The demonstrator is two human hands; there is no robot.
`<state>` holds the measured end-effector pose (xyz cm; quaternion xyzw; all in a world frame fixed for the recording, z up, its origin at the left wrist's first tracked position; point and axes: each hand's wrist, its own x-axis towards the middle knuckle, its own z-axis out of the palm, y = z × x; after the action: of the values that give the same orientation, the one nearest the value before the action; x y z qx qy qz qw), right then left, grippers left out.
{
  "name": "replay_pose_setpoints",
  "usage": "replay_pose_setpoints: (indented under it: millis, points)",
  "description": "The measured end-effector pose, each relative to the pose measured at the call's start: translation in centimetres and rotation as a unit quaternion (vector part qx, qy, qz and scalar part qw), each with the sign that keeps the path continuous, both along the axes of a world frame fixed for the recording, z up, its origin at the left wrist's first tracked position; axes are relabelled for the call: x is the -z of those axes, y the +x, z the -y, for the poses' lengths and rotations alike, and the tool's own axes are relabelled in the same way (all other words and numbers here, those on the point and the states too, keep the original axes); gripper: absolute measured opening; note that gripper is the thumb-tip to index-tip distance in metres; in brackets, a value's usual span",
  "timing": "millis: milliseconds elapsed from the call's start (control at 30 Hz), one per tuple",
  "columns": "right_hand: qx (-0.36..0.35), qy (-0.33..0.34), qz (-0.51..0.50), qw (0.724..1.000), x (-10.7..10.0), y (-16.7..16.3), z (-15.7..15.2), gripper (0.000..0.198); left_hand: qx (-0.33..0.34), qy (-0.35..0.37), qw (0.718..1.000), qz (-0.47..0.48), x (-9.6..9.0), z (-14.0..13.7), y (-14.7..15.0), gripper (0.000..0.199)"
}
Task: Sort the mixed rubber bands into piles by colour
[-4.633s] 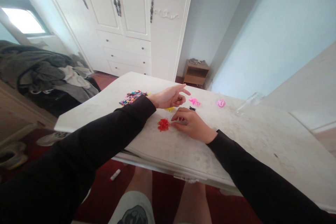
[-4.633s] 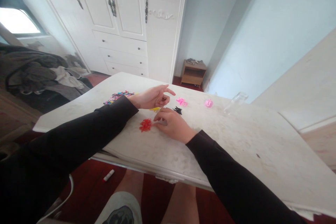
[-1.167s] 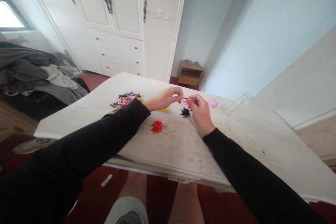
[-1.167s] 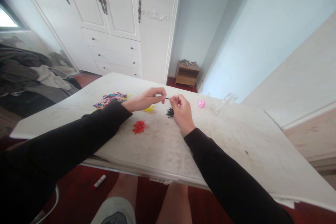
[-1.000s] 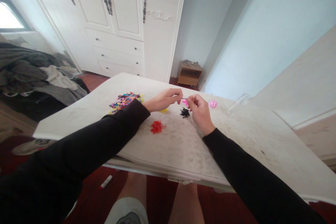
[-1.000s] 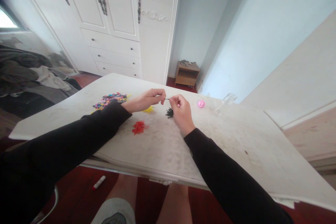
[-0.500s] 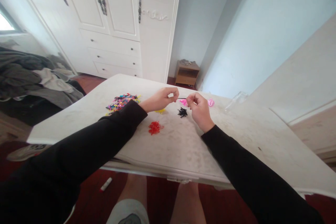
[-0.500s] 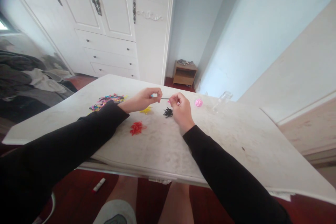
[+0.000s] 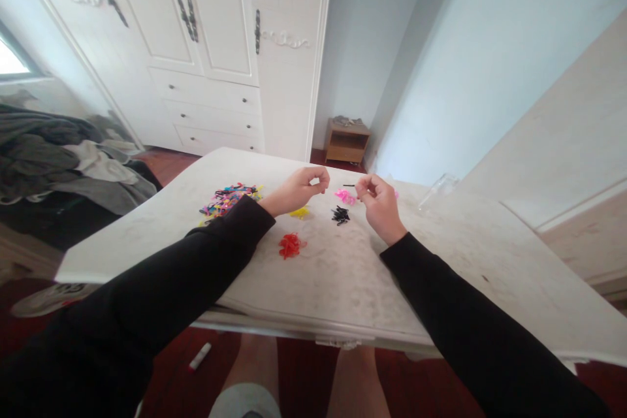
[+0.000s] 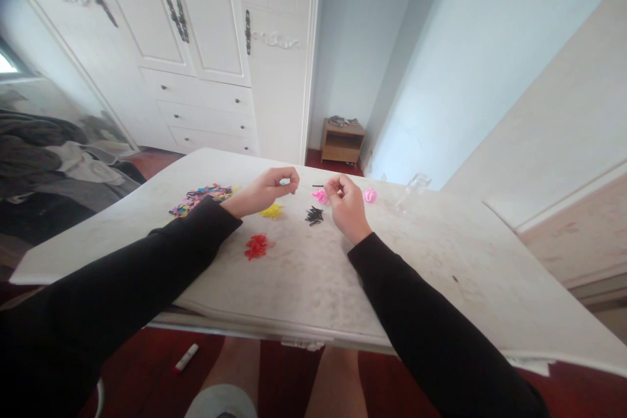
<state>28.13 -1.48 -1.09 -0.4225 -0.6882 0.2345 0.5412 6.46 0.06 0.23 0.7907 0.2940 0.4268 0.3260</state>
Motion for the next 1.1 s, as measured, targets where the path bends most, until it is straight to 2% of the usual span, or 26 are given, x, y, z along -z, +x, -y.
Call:
replay_pose_setpoints:
  millis: [67, 133, 267, 433, 667, 833, 1000, 1100]
  points:
    - [0.007, -0.012, -0.010, 1.000, 0.0, 0.8, -0.5, 0.019, -0.008, -0.050, 0.998, 0.040, 0.0, -0.1, -0.1, 0.014]
    - [-0.009, -0.032, 0.015, 0.999, 0.2, 1.6, -1.0, 0.021, -0.005, -0.138, 0.985, 0.099, -0.1, -0.2, -0.1, 0.015]
    - [-0.056, -0.058, 0.123, 0.989, 0.6, 1.8, -1.1, 0.021, 0.021, -0.297, 0.930, 0.216, -0.5, -0.2, -0.2, 0.011]
    - [-0.066, -0.043, 0.183, 0.980, 1.2, 1.5, -1.1, 0.016, 0.074, -0.412, 0.868, 0.266, -0.7, -0.1, -0.3, 0.016]
    - [-0.061, -0.036, 0.197, 0.978, 1.3, 1.9, -1.4, 0.015, 0.076, -0.461, 0.831, 0.301, 0.1, -0.2, 0.2, 0.021]
    - [-0.032, -0.001, 0.168, 0.985, 0.7, 1.7, -1.0, 0.013, 0.107, -0.437, 0.847, 0.282, 0.9, -0.1, 0.3, 0.052]
    - [-0.019, 0.092, 0.147, 0.985, -0.2, 0.9, 0.2, 0.007, 0.187, -0.413, 0.854, 0.256, 0.9, 0.5, 0.2, 0.056]
    - [-0.044, 0.121, 0.172, 0.977, -0.6, 0.1, 1.0, 0.006, 0.229, -0.405, 0.856, 0.226, 0.5, 1.0, 0.4, 0.056]
